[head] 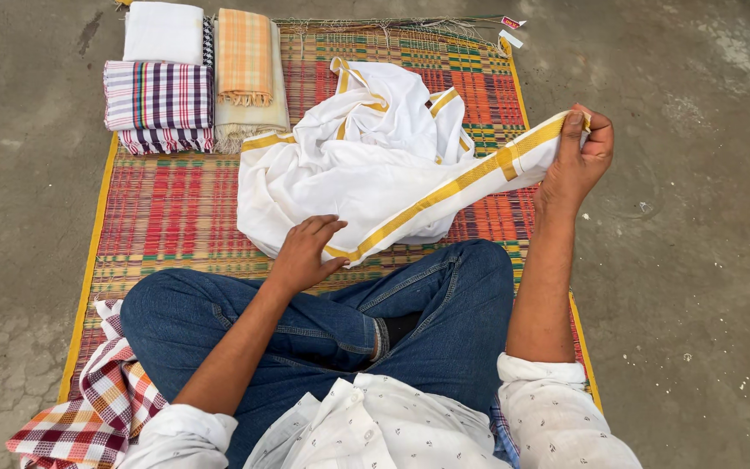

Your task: The person sits on a woven mat and folds a striped textile into a compact rectangle, then places it on a stack of other folded textiles. They then unfold a white textile with yellow borders and begin folding it.

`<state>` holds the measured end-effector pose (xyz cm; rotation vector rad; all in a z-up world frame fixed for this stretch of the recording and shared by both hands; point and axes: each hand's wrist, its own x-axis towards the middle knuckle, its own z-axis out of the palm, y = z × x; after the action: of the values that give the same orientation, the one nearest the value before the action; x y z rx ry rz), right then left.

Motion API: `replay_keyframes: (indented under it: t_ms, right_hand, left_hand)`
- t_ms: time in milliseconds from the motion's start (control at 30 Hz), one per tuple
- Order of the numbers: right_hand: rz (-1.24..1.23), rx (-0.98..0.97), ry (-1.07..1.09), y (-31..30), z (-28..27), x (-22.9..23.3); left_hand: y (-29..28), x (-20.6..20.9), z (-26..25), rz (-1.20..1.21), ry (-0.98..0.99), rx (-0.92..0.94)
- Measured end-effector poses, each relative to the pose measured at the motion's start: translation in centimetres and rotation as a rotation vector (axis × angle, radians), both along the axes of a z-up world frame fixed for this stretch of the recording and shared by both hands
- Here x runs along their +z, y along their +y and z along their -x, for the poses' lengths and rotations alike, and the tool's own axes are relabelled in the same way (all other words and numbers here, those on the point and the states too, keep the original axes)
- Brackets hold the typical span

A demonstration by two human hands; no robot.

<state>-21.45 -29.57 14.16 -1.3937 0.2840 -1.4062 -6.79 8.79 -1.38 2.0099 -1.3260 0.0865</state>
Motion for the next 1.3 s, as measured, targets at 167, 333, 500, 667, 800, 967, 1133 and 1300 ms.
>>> replay_keyframes:
  t_ms: [167,333,500,667,800,967,1133,1300]
  right_hand:
    - [-0.055,0.023,-0.086,-1.3,1.8,-2.0]
    - [-0.17,0.088,-0.195,-3.1,5.8,-3.6]
    - [-0.335,0.083,-0.206,-3.7,10.0,-6.2]
    - [-0.399,0.012,-0.242,-5.2,11.3,-8.6]
    - [-0.459,-0.053,-0.247,-6.3,11.5,-10.5]
    - [-0.508,-0.054,-0.209,-7.0,11.2,-12.3]
    - [-0.493,-0.04,-0.131,-8.3,9.2,-13.2]
    - [-0.299,-0.064,0.034,-7.9,4.5,-12.9]
  left_hand:
    - [-2.1,-1.9,0.0,-0.174,0.15,-0.086]
    - [-2.0,-3.7,-0.2,-0.352,0.183,-0.023]
    - [-2.9,-6.0,-0.8,-0.473,0.808,0.007]
    - [-3.4,-9.3,-0.6,-0.574,1.051,-0.086]
    - [-2.6,-10.2,-0.2,-0.711,0.774,-0.276]
    - [-2.4,-7.1,0.1,-0.554,0.708,-0.104]
    - [-1.0,-1.2,-2.2,-0.044,0.525,0.234]
    - [1.8,4.2,-6.0,0.211,0.263,0.421]
